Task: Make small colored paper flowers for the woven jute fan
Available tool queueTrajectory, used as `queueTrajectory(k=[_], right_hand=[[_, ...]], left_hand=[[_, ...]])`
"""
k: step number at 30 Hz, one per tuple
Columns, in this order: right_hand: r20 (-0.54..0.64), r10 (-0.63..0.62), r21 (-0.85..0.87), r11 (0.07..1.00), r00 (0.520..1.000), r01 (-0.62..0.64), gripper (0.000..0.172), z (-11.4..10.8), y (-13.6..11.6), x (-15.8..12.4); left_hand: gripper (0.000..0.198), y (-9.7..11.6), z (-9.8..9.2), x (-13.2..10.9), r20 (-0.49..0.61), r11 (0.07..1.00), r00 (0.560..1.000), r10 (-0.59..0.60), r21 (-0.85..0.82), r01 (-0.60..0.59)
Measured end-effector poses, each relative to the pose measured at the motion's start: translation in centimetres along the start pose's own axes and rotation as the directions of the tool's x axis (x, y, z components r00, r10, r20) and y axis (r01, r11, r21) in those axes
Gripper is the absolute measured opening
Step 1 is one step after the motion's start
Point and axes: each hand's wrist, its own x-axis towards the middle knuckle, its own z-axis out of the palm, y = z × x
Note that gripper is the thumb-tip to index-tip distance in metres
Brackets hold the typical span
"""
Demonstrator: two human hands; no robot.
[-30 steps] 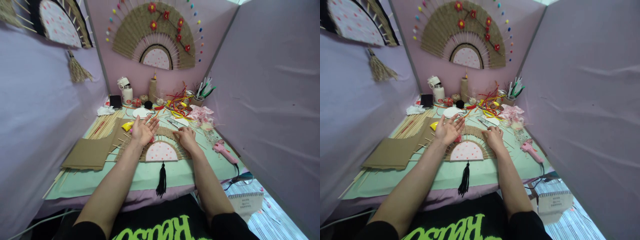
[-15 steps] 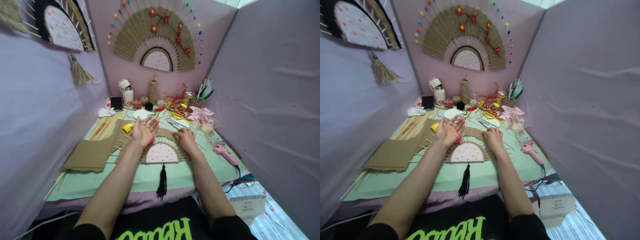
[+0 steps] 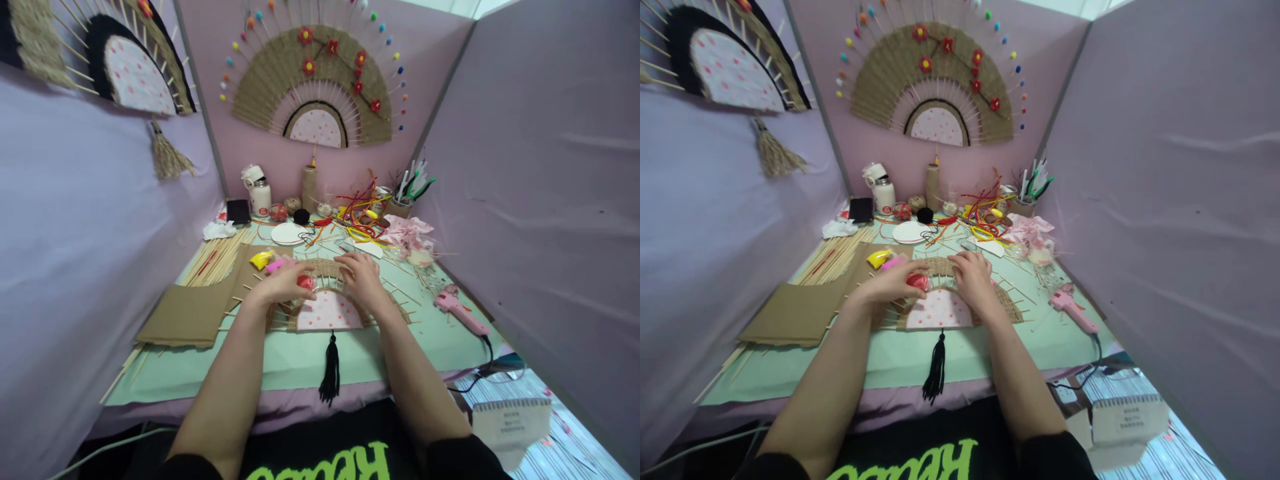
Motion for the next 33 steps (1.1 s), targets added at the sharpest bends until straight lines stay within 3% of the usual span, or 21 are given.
queueTrajectory(k=[2, 4, 7, 12, 16, 26, 33], right_hand=[[0.012, 0.001, 0.049, 0.999, 1.0, -0.002, 0.027, 0.8, -0.8, 0.1], [0.012, 0.006, 0.118, 0.993, 1.0, -0.008, 0.024, 1.4, -1.0, 0.1], [-0.006, -0.005, 0.302, 0.953, 1.0, 0.007, 0.021, 1.9, -0.9, -0.3], [-0.093, 0.085, 0.542, 0.84, 0.992, -0.021, 0.018, 1.8, -0.7, -0.8], [-0.119, 0.071, 0.595, 0.803, 0.99, 0.014, 0.019, 1.8, -0.8, -0.9], [-0.108, 0.123, 0.634, 0.773, 0.986, -0.027, 0.017, 2.0, -0.7, -0.8], [-0.065, 0.087, 0.636, 0.771, 0.994, -0.026, 0.025, 1.9, -0.8, -1.0]], left_hand=[[0.062, -0.3, 0.3, 0.0, 0.047, 0.978, 0.999, -0.024, 0.206, 0.014], [0.05, -0.5, 0.8, 0.4, 0.052, 0.956, 0.999, -0.015, 0.295, 0.0], [0.034, -0.9, 1.4, 0.9, 0.026, 0.956, 0.999, 0.035, 0.291, -0.041], [0.03, -0.5, 1.4, 1.4, -0.197, 0.972, 0.962, 0.189, 0.175, -0.155], [0.027, 0.3, 1.3, 1.6, -0.28, 0.965, 0.925, 0.258, 0.114, -0.235], [0.029, 0.0, 2.3, 2.1, -0.3, 0.926, 0.88, 0.367, 0.206, -0.316], [0.029, 0.4, 2.3, 2.0, -0.3, 0.932, 0.886, 0.355, 0.193, -0.308]])
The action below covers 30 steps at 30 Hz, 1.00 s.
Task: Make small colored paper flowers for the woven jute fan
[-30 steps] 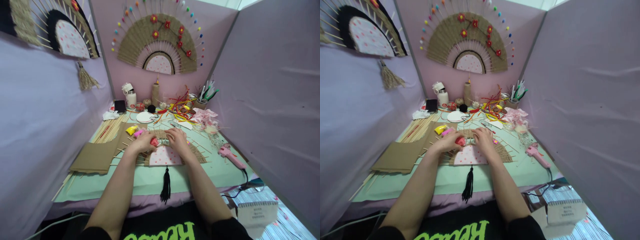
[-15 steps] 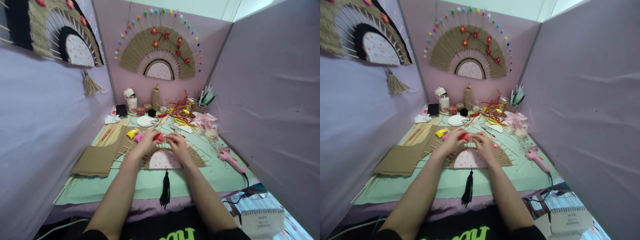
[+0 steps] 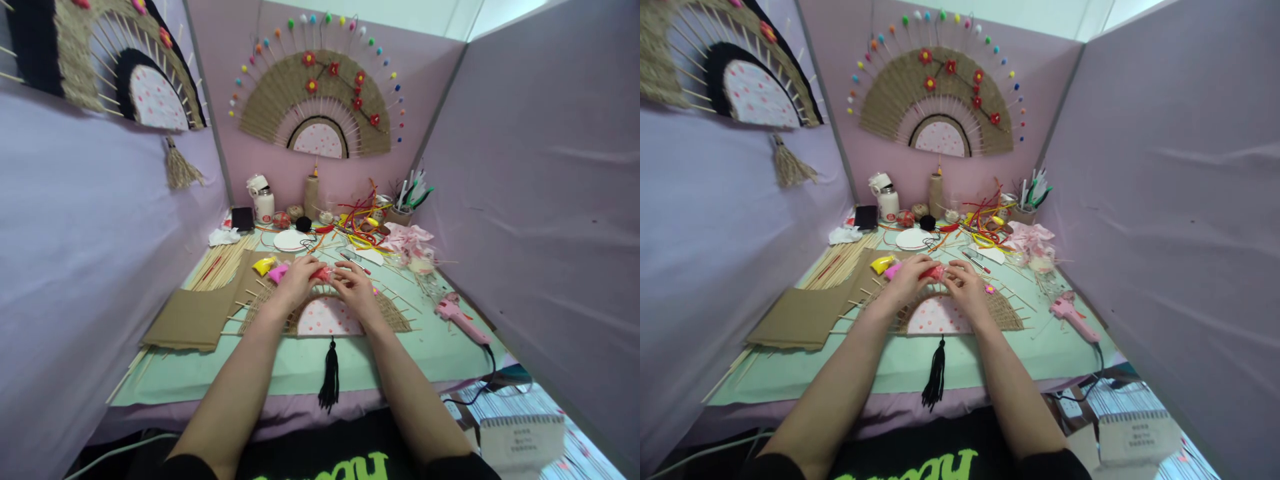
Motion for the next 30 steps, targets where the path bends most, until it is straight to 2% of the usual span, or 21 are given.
queueTrajectory(k=[6, 13, 21, 24, 30], right_hand=[[-0.011, -0.078, -0.14, 0.987, 0.997, 0.076, 0.019, -0.35, -0.06, -0.2], [0.028, -0.122, -0.179, 0.976, 0.992, 0.125, 0.017, -0.54, 0.34, -0.07], [0.13, -0.136, -0.233, 0.959, 0.982, 0.163, 0.009, -0.46, -0.09, -0.03], [0.11, -0.145, -0.235, 0.957, 0.983, 0.168, 0.007, -0.39, -0.15, -0.06], [0.047, -0.131, -0.148, 0.979, 0.99, 0.137, 0.016, -0.24, -0.57, -0.22]], left_hand=[[0.033, 0.27, -0.1, 0.04, 0.1, 0.992, 0.995, -0.003, -0.124, 0.015], [0.034, 0.47, 0.09, 0.12, 0.096, 0.988, 0.991, -0.09, -0.114, 0.101], [0.025, 0.39, 0.28, -0.19, 0.097, 0.987, 0.992, -0.082, -0.133, 0.094], [0.024, 0.32, 0.31, -0.17, 0.101, 0.988, 0.991, -0.087, -0.121, 0.099], [0.023, 0.04, 0.14, -0.06, 0.116, 0.973, 0.982, -0.148, -0.161, 0.166]])
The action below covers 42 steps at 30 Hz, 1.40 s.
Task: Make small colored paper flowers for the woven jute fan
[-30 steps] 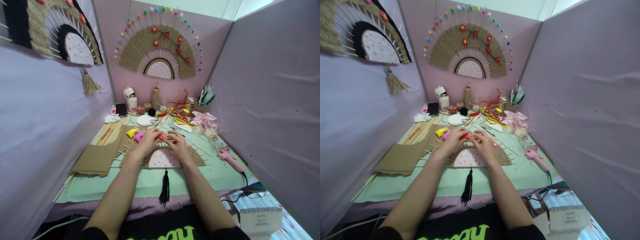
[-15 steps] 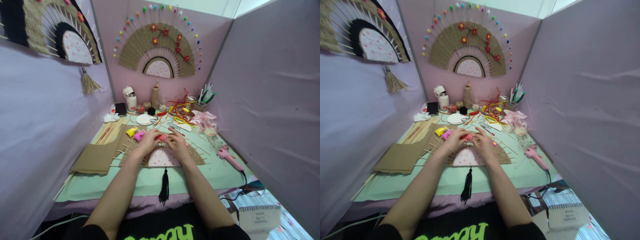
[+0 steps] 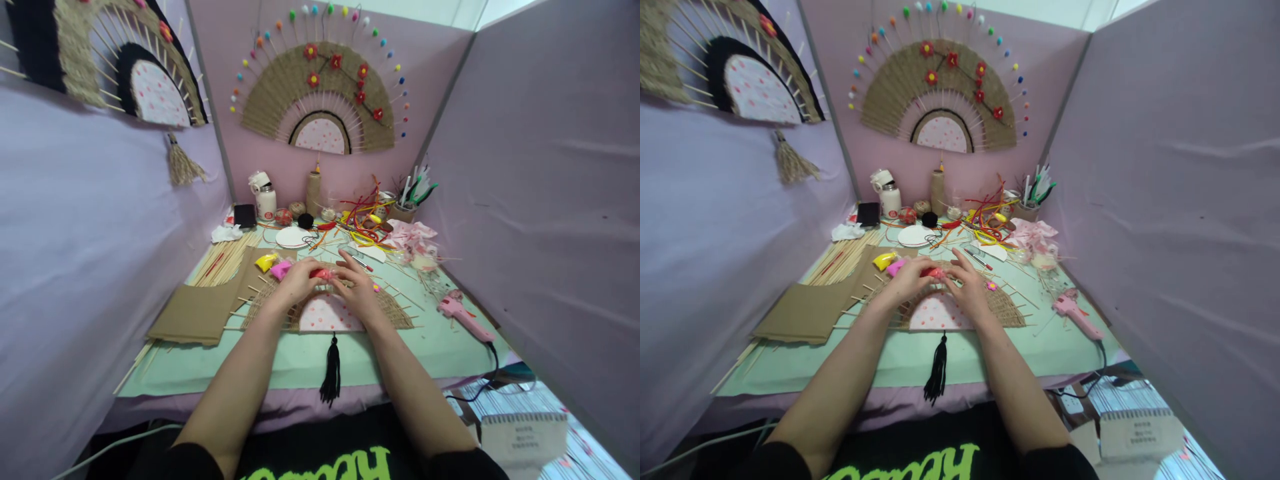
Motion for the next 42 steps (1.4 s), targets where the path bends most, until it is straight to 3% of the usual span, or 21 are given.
queueTrajectory(k=[8, 15, 18, 23, 26, 30, 34, 38, 42], right_hand=[[0.048, 0.028, -0.012, 1.0, 0.998, -0.027, 0.013, 0.1, 0.0, 0.0], [0.081, 0.248, 0.21, 0.942, 0.965, -0.26, 0.019, 0.0, 0.5, -0.1], [0.038, 0.283, 0.24, 0.929, 0.958, -0.284, 0.016, -0.3, 0.3, 0.1], [-0.019, 0.232, 0.189, 0.956, 0.973, -0.224, 0.012, -0.6, 0.5, 0.1], [-0.013, 0.208, 0.073, 0.976, 0.978, -0.206, 0.014, -0.7, 0.8, 0.1], [0.046, 0.113, -0.15, 0.983, 0.993, -0.105, 0.013, -0.7, 1.2, 0.0], [0.118, 0.096, -0.266, 0.962, 0.988, -0.062, 0.011, -0.5, 1.3, -0.2], [0.113, 0.121, -0.258, 0.962, 0.986, -0.088, 0.008, -0.3, 1.3, -0.2], [0.111, 0.261, -0.056, 0.965, 0.959, -0.256, 0.014, -0.4, 0.9, 0.0]], left_hand=[[0.02, 0.2, -0.2, -0.2, 0.004, 0.999, 1.0, 0.021, 0.049, -0.021], [0.02, 0.0, -0.4, -0.2, 0.032, 0.998, 0.999, -0.032, 0.063, 0.03], [0.024, 0.3, -0.5, -0.3, 0.067, 0.999, 0.998, -0.018, 0.028, 0.016], [0.027, 0.6, -0.5, -0.4, 0.084, 1.0, 0.996, -0.007, -0.002, 0.007], [0.026, 0.6, -0.4, -0.6, 0.07, 1.0, 0.998, 0.004, 0.027, -0.006], [0.023, 0.4, -0.2, -0.7, 0.047, 0.994, 0.999, -0.007, 0.113, 0.001], [0.021, 0.3, -0.1, -0.8, 0.071, 0.986, 0.997, -0.023, 0.169, 0.011], [0.019, 0.4, 0.0, -0.8, 0.108, 0.986, 0.994, -0.009, 0.165, -0.009], [0.03, 1.0, 0.4, -0.9, 0.071, 0.987, 0.997, 0.007, 0.16, -0.019]])
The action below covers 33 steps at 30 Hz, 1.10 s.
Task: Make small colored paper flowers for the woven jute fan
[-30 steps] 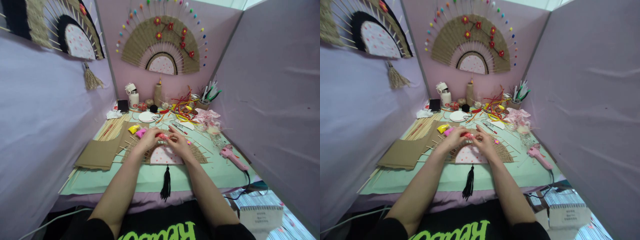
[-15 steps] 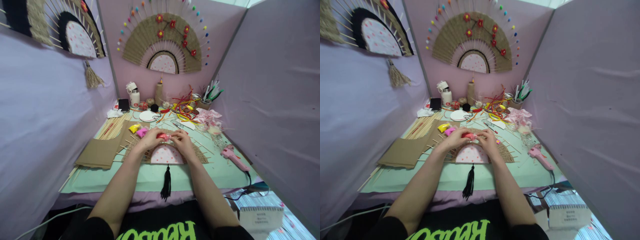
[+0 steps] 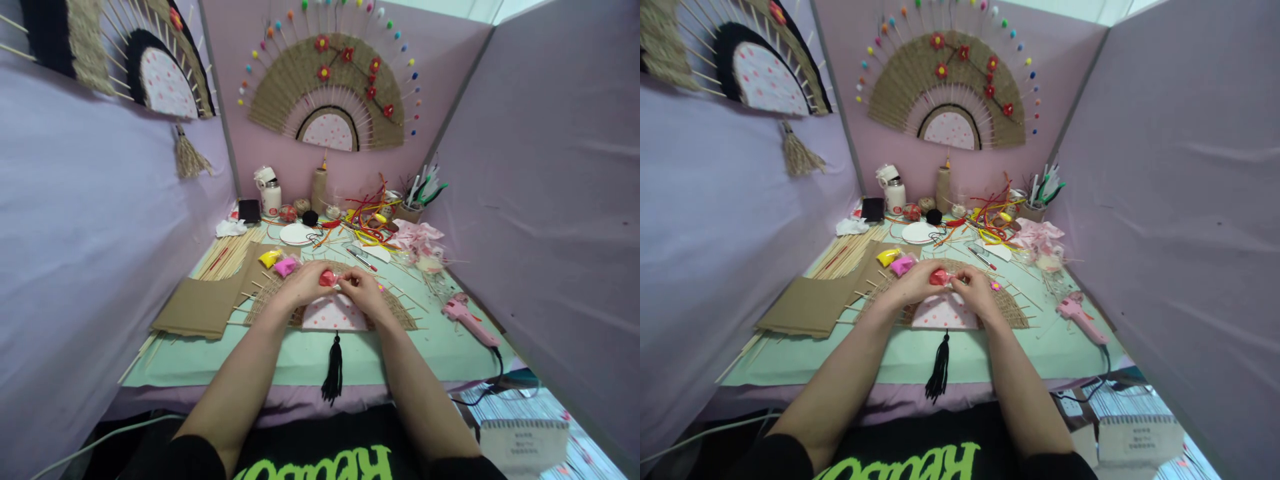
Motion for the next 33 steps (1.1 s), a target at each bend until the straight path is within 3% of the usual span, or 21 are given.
queueTrajectory(k=[6, 10, 12, 16, 20, 23, 27, 29, 31, 33], right_hand=[[0.108, 0.197, 0.333, 0.916, 0.974, -0.222, 0.023, -0.2, -0.5, -0.2], [0.337, 0.286, 0.596, 0.672, 0.897, -0.439, 0.028, -0.6, -0.7, -0.1], [0.397, 0.293, 0.663, 0.564, 0.87, -0.493, 0.028, -0.8, -0.9, 0.0], [0.407, 0.315, 0.694, 0.504, 0.858, -0.514, 0.025, -1.1, -1.0, 0.2], [0.367, 0.303, 0.751, 0.461, 0.88, -0.472, 0.023, -1.4, -0.7, 0.3], [0.345, 0.312, 0.795, 0.404, 0.885, -0.452, 0.024, -1.3, -0.3, 0.4], [0.289, 0.314, 0.799, 0.442, 0.904, -0.409, 0.027, -0.8, -0.2, 0.3], [0.251, 0.305, 0.787, 0.489, 0.919, -0.377, 0.027, -0.5, -0.2, 0.2], [0.224, 0.269, 0.766, 0.546, 0.937, -0.34, 0.027, -0.3, -0.4, 0.0], [0.208, 0.217, 0.733, 0.611, 0.954, -0.299, 0.029, -0.2, -0.6, -0.2]], left_hand=[[0.022, 0.8, 0.2, 0.0, -0.059, 0.996, 0.996, 0.07, 0.063, -0.066], [0.016, 1.4, 0.0, 0.0, -0.052, 0.991, 0.995, 0.084, 0.112, -0.077], [0.015, 1.6, 0.0, 0.1, -0.041, 0.99, 0.996, 0.083, 0.119, -0.078], [0.016, 1.6, 0.0, 0.2, -0.055, 0.992, 0.997, 0.057, 0.117, -0.05], [0.021, 1.0, -0.5, 0.1, -0.111, 0.986, 0.993, -0.037, 0.158, 0.054], [0.022, 0.2, -1.2, -0.3, -0.051, 0.976, 0.99, -0.132, 0.166, 0.138], [0.023, -0.5, -1.9, -1.0, 0.116, 0.955, 0.967, -0.228, 0.22, 0.198], [0.04, -0.4, -2.0, -1.1, 0.092, 0.969, 0.974, -0.208, 0.153, 0.193], [0.054, 0.1, -1.8, -0.9, 0.005, 0.984, 0.986, -0.165, -0.06, 0.165], [0.053, 0.8, -1.4, -0.4, -0.056, 0.929, 0.982, -0.179, -0.339, 0.15]])
